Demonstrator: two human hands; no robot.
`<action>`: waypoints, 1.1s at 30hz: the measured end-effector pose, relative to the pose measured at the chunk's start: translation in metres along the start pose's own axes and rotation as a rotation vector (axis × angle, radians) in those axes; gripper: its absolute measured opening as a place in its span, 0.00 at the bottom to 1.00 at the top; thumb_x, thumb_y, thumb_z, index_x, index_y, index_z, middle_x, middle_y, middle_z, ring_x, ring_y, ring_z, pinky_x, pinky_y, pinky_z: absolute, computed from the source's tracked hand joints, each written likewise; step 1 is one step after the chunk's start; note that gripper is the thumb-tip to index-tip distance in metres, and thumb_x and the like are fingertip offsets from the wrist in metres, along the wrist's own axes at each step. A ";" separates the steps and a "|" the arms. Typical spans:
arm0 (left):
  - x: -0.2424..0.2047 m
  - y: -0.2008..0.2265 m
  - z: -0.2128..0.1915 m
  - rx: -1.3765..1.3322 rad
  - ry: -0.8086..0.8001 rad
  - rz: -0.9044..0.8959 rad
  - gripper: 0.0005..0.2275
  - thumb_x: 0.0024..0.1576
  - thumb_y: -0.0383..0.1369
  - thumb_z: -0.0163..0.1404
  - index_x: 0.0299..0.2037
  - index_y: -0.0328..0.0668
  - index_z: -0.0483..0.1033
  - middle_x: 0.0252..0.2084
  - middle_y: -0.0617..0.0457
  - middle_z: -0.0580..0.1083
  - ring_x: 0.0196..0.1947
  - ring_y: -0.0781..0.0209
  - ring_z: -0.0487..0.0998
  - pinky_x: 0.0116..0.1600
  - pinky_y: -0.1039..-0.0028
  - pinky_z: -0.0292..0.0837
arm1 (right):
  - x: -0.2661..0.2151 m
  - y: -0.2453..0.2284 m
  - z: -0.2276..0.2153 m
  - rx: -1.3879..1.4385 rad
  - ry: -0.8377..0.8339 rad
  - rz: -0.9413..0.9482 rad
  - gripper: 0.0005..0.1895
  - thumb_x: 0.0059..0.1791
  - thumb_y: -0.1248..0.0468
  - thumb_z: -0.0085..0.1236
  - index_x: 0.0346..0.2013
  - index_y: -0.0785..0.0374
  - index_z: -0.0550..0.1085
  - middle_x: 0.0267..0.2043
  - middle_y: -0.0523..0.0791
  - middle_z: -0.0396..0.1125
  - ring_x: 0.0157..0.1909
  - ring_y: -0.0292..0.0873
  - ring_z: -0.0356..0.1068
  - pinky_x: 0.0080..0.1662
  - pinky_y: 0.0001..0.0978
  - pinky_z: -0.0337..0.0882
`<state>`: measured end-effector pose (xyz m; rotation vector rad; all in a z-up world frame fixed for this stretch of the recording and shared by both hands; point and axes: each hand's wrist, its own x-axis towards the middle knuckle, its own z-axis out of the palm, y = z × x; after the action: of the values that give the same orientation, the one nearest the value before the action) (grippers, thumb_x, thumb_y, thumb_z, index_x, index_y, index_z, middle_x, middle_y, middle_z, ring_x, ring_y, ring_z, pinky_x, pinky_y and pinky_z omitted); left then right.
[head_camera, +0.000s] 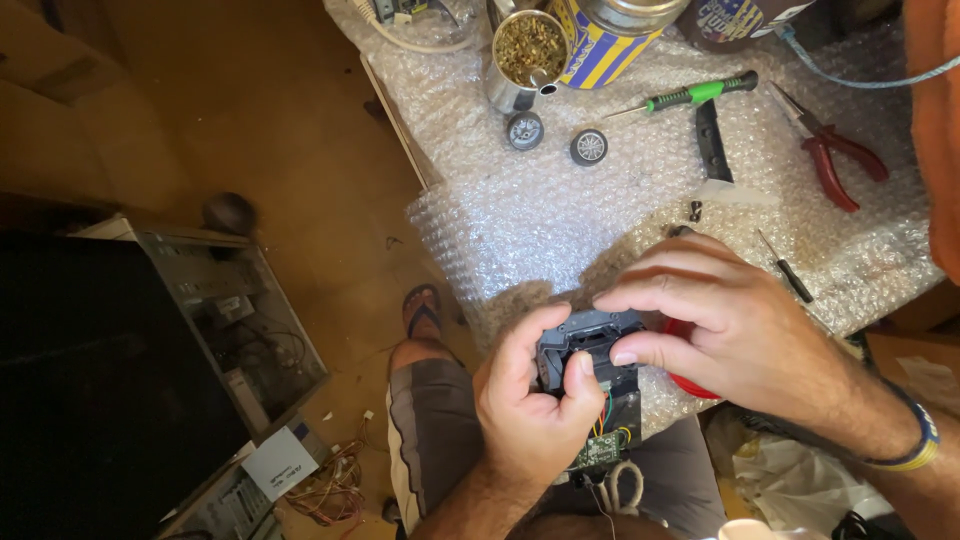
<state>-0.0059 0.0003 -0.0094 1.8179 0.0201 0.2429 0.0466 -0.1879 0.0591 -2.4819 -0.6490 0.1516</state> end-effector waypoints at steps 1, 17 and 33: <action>0.000 0.000 -0.001 0.022 -0.001 0.007 0.15 0.52 0.35 0.53 0.50 0.45 0.78 0.44 0.56 0.82 0.38 0.60 0.85 0.47 0.74 0.80 | 0.000 0.001 0.000 -0.003 -0.010 0.003 0.19 0.44 0.48 0.64 0.45 0.52 0.79 0.45 0.40 0.74 0.48 0.43 0.72 0.56 0.35 0.68; 0.001 -0.001 0.000 0.010 0.004 0.029 0.14 0.53 0.34 0.53 0.49 0.44 0.78 0.44 0.55 0.82 0.41 0.60 0.85 0.50 0.73 0.80 | 0.003 0.001 0.003 -0.020 0.028 -0.049 0.19 0.45 0.48 0.62 0.44 0.53 0.80 0.43 0.40 0.74 0.45 0.44 0.72 0.52 0.36 0.69; 0.002 -0.011 0.012 -0.071 0.044 -0.025 0.15 0.49 0.24 0.53 0.47 0.38 0.80 0.43 0.49 0.83 0.43 0.60 0.85 0.51 0.75 0.80 | -0.014 0.001 -0.004 0.019 0.093 -0.029 0.23 0.48 0.44 0.59 0.50 0.53 0.77 0.47 0.40 0.74 0.48 0.45 0.70 0.53 0.37 0.66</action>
<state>-0.0004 -0.0080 -0.0227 1.7410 0.0637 0.2627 0.0356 -0.1978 0.0611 -2.4436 -0.6412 0.0317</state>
